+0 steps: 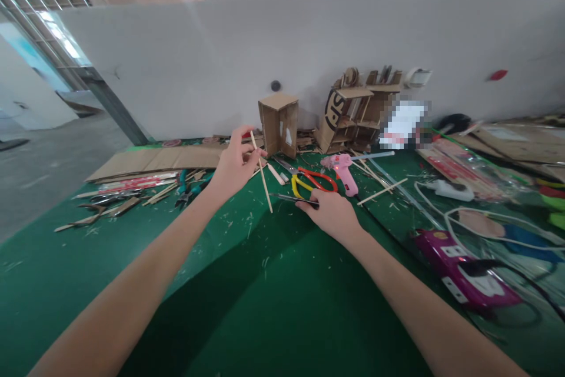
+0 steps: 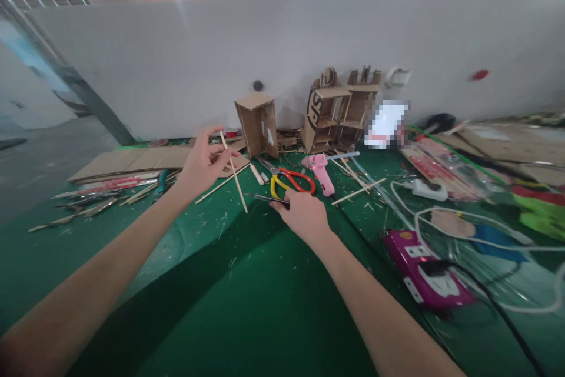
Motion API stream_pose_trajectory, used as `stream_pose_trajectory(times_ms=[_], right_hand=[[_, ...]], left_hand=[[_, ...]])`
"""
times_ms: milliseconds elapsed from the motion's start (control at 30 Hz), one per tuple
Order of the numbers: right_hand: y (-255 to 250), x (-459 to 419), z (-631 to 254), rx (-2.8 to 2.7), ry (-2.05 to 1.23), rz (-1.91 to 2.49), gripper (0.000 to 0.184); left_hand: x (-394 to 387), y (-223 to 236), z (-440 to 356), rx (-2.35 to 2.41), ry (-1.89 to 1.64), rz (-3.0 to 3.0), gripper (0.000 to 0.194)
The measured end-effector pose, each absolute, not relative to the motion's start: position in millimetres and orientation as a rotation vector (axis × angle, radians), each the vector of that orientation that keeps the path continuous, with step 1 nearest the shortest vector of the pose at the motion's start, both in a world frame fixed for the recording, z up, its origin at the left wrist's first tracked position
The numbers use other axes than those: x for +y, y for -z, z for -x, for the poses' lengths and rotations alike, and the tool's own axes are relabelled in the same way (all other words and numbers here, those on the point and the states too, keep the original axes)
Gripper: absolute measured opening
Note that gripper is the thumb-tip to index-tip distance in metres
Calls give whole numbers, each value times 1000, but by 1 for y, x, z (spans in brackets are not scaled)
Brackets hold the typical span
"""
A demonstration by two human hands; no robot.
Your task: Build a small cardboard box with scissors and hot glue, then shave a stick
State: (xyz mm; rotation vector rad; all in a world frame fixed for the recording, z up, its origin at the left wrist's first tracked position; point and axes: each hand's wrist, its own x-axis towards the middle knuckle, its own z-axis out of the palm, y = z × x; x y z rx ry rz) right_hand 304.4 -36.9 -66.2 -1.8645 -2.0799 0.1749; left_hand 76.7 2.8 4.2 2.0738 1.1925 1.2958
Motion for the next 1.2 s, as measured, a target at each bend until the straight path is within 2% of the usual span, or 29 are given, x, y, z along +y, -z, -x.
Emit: stream_pose_trajectory(times_ms=[233,500,600,833,1000,1200], right_hand=[[66,-36,-302,-1994,-133,1927,44],[49,-47,-314,-1863,-62,2079,67],[49,-47,-315,-1901,-17,2005,69],[59,-39,-323,-2066,-14,1817,63],[54,-44,-320,-2353,254,1689,43],[49,-56,-303,-2528,255,1758,30]], left_hand=[[8,-1,-76,1166,-1343,-2087,47],[2,-6,-80,1159,-1333,-2031,49],[2,-6,-81,1117,-1331,-1999,46],[2,-12,-81,1137,-1282,-2021,41],[0,-19,-85,1124,-1300,-2001,40],[3,-27,-95,1058,-1270,-2055,40]])
